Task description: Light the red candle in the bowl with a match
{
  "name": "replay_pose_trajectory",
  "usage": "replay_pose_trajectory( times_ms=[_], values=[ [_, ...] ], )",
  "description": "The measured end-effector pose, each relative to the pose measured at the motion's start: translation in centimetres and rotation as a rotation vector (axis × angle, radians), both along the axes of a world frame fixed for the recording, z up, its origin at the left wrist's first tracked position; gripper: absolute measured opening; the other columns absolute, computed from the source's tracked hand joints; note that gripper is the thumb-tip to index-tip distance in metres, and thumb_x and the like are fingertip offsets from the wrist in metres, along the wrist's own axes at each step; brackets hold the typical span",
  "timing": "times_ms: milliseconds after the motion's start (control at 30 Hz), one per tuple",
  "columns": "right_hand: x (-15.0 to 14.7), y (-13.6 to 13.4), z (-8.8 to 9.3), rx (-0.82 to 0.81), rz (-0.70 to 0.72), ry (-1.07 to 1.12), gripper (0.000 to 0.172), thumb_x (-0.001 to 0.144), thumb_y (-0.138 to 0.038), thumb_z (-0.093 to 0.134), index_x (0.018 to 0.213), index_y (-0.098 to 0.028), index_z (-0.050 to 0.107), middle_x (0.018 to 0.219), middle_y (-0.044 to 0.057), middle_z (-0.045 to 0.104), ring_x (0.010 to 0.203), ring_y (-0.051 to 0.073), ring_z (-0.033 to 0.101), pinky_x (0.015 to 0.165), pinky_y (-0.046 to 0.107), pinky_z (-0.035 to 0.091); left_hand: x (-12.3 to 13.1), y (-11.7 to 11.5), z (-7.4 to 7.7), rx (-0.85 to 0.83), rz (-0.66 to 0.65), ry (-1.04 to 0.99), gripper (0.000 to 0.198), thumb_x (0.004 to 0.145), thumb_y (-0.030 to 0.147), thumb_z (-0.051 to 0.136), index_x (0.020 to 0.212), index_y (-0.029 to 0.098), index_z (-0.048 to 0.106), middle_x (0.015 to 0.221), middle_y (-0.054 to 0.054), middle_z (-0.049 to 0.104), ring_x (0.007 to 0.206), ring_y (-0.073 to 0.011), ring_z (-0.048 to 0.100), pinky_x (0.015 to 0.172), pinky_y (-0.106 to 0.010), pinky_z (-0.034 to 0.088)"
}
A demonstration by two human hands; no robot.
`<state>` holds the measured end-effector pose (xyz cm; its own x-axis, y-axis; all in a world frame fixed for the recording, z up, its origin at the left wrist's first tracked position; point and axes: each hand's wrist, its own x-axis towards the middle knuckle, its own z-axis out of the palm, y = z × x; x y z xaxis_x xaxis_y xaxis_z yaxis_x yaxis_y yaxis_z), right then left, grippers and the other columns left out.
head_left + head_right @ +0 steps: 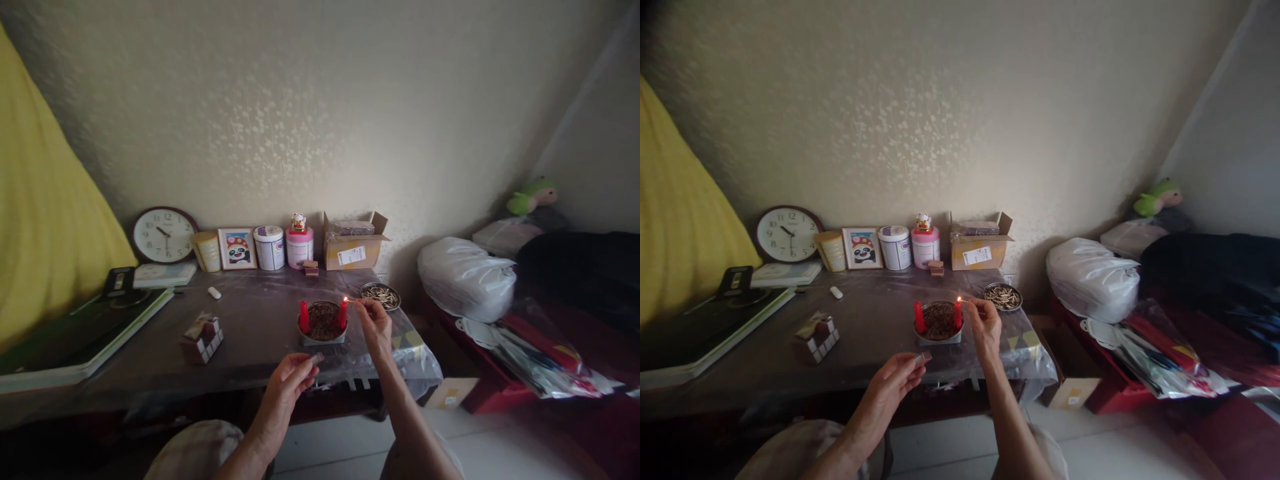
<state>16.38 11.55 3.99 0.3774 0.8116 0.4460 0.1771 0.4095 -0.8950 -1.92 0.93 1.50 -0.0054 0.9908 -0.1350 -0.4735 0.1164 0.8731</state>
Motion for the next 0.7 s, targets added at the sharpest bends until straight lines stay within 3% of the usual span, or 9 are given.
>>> replay_pose_trajectory(
  times_ms=[700],
  values=[
    [-0.03,0.09,0.11,0.004,0.004,-0.015,0.031,0.074,-0.047,0.065,0.079,-0.017,0.068,0.077,0.006,0.073,0.068,0.018,0.064,0.063,0.028,0.05,0.08,0.03,0.03,-0.011,-0.01,-0.014,0.028,0.067,0.041,0.076,0.082,0.019,0.068,0.089,-0.006,0.072,0.085,-0.0182,0.063,0.079,-0.031,0.045]
  ],
)
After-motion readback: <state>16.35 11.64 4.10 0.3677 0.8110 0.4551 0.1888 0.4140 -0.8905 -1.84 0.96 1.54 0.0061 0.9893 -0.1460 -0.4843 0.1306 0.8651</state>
